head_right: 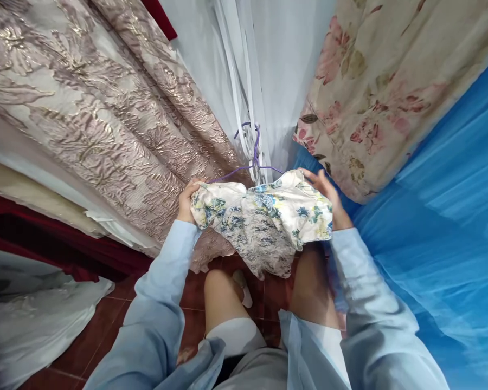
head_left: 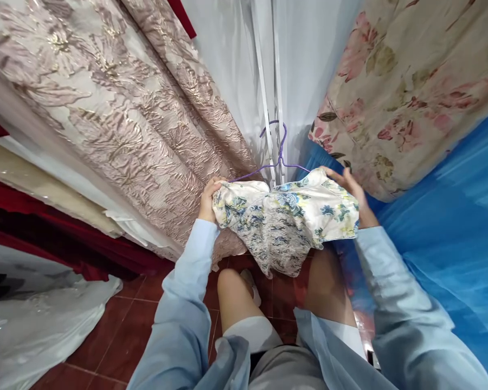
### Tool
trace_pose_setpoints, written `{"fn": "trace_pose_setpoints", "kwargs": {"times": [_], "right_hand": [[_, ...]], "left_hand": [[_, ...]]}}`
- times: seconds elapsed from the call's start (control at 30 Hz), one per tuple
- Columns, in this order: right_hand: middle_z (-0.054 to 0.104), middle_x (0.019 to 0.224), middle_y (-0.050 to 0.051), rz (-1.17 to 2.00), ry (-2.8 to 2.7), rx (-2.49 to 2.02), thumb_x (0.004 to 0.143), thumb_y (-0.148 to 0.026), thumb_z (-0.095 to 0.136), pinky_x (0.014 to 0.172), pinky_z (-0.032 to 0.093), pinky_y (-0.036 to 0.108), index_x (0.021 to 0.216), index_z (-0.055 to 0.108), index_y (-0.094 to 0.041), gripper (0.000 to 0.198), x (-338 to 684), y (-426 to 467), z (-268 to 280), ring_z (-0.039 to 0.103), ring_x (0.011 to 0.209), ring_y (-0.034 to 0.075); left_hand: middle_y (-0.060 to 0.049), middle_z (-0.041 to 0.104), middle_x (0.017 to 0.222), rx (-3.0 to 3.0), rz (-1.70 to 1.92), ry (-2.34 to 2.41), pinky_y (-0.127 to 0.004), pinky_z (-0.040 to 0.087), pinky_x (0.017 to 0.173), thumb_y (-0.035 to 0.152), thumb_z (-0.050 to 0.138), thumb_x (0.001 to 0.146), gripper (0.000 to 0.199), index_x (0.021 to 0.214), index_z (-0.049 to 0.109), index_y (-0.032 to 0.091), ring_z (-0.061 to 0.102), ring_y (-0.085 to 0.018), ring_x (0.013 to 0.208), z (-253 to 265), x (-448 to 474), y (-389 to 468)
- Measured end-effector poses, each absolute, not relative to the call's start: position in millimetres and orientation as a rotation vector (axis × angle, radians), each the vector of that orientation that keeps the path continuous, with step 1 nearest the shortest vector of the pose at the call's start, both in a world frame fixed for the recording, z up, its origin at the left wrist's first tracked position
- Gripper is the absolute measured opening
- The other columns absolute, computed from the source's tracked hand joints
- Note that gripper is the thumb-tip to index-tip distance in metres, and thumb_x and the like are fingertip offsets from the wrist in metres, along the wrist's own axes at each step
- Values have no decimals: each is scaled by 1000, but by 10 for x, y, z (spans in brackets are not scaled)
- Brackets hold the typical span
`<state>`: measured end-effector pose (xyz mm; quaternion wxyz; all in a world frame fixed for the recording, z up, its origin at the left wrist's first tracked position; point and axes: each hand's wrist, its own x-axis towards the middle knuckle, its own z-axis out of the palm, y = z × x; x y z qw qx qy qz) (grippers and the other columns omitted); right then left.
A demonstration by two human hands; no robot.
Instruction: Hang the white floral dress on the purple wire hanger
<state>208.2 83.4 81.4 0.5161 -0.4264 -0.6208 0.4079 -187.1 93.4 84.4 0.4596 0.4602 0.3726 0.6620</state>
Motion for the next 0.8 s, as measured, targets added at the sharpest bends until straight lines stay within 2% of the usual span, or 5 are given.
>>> {"fn": "trace_pose_setpoints", "kwargs": {"times": [0.1, 0.2, 0.4, 0.6, 0.8], "right_hand": [[76, 109, 10, 1283, -1345, -911, 89, -86, 33, 76, 59, 40, 116, 70, -23, 78, 2210, 657, 747, 73, 93, 27], [75, 84, 2, 1234, -1364, -1022, 81, -64, 74, 62, 52, 27, 97, 74, -22, 46, 2177, 451, 664, 67, 70, 19], [71, 79, -1, 892, -1389, -1057, 85, -48, 76, 60, 45, 23, 90, 76, -20, 28, 1921, 359, 611, 59, 66, 13], [76, 88, 1, 845, -1335, -1045, 81, -43, 80, 66, 50, 25, 94, 79, -21, 26, 1956, 405, 667, 64, 72, 15], [76, 84, 1, 818, -1338, -1086, 79, -42, 81, 60, 50, 23, 92, 79, -21, 24, 2021, 454, 638, 64, 67, 14]], "left_hand": [[-4, 68, 99, 1274, 1749, 934, -30, 52, 88, 39, 82, 69, 44, 81, 43, 21, 65, -18, 92, 808, -1923, 774], [-9, 68, 113, 1578, 1974, 1099, -36, 48, 102, 42, 77, 81, 38, 85, 46, 21, 64, -21, 110, 740, -1909, 619], [-4, 63, 98, 1561, 2400, 1353, -32, 48, 98, 28, 68, 86, 25, 84, 44, 21, 63, -18, 101, 640, -1863, 461], [4, 42, 64, 1100, 1611, 1012, -20, 35, 55, 34, 79, 63, 43, 68, 40, 18, 42, -9, 57, 706, -2029, 242], [1, 41, 58, 1026, 1254, 762, -24, 33, 52, 35, 83, 46, 60, 55, 27, 18, 42, -11, 54, 797, -2152, -19]]}}
